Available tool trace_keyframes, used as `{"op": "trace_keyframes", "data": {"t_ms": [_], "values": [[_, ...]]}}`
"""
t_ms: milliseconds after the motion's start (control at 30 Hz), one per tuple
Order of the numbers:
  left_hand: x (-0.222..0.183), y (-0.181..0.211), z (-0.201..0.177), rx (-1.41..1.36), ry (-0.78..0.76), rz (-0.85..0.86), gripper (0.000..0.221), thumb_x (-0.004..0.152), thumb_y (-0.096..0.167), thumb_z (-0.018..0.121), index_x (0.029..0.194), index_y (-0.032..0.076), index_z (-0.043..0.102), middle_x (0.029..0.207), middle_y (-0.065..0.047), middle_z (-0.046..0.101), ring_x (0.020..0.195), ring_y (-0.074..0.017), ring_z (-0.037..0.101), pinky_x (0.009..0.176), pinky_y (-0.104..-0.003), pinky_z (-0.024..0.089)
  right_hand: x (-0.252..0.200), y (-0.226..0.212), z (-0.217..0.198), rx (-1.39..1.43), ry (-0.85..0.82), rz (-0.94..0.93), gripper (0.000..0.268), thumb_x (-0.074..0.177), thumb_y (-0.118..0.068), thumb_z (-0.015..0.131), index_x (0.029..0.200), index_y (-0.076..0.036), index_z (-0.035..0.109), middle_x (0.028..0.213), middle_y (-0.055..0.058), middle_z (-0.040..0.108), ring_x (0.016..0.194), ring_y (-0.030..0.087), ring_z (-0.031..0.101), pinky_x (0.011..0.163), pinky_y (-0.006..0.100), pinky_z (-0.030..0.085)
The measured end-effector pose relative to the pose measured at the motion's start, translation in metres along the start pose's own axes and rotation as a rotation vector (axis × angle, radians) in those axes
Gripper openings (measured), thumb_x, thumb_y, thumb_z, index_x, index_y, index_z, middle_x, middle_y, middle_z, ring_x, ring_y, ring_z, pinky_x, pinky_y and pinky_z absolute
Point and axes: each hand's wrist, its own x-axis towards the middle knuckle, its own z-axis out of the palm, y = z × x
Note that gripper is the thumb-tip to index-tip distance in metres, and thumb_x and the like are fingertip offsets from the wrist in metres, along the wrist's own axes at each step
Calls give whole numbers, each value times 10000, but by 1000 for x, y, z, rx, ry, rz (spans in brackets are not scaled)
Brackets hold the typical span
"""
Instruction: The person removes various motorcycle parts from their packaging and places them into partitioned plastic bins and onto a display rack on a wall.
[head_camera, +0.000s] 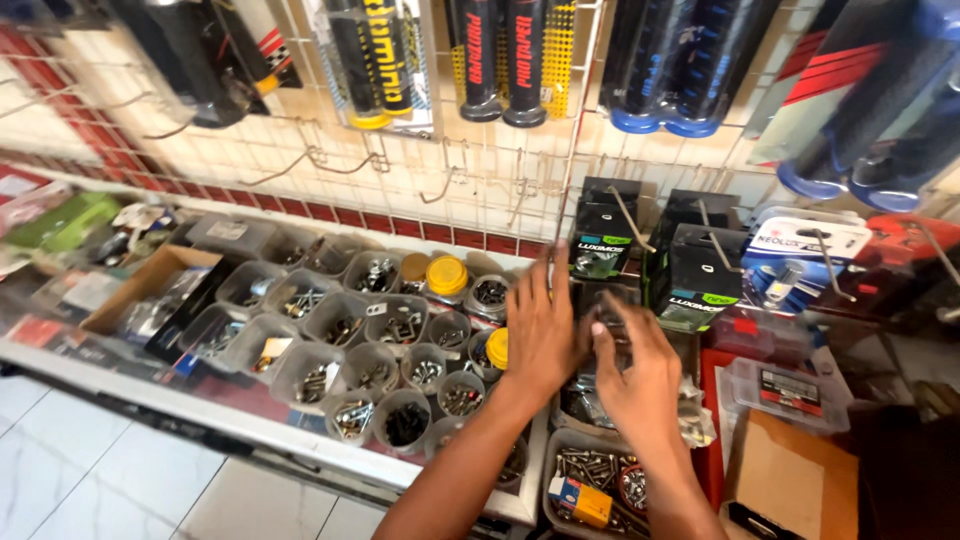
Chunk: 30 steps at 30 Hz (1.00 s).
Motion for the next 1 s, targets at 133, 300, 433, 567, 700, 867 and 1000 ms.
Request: {"op": "trace_keyframes", "data": {"t_ms": [133,300,433,567,700,867,1000], "values": [[-23,10,-9,-144,-22,-14,845,836,130,745,1551,-48,333,1446,-262,500,1311,-431,485,1098,-529,368,-15,7,-2,-11,-46,8,362,931,-50,662,1293,-34,671,1234,201,702,1061,308,736,900,390,599],[-54,30,-24,-161,-11,-74,826,754,72,736,1491,-60,388,1451,-269,503,1345,-443,473,1121,-530,349,-35,14,-10,-8,-179,-13,401,894,-102,670,1285,-17,651,1294,205,669,1202,379,643,1020,447,499],[-79,39,-32,-112,-6,-181,772,783,74,737,1491,-18,444,1460,-235,520,1376,-424,472,1152,-524,348,-47,27,-12,53,-318,-13,439,884,-133,673,1311,-35,638,1389,204,603,1285,388,580,1057,458,453],[-110,44,-48,-79,2,-299,722,836,114,754,1489,-4,467,1461,-225,522,1383,-424,457,1140,-527,345,-58,27,-7,-7,-527,70,444,886,-168,700,1315,-67,643,1436,183,549,1307,389,540,1041,483,441],[-128,50,-64,17,33,-361,694,848,127,755,1476,2,487,1466,-211,529,1380,-427,445,1125,-524,345,-71,12,-11,84,-578,-35,474,871,-145,685,1337,-67,645,1468,174,539,1322,391,529,1039,491,443],[-153,59,-95,108,91,-355,707,829,123,736,1471,-16,473,1480,-207,521,1393,-403,457,1142,-511,349,-80,-8,-1,197,-507,-248,434,867,-167,708,1288,-79,660,1431,168,589,1300,390,562,1066,471,447],[-179,63,-122,192,184,-395,692,849,128,736,1475,-18,482,1496,-194,528,1401,-396,458,1157,-503,350,-91,-28,18,309,-532,-422,459,851,-149,700,1300,-66,646,1416,189,602,1289,393,574,1068,468,435]]}}
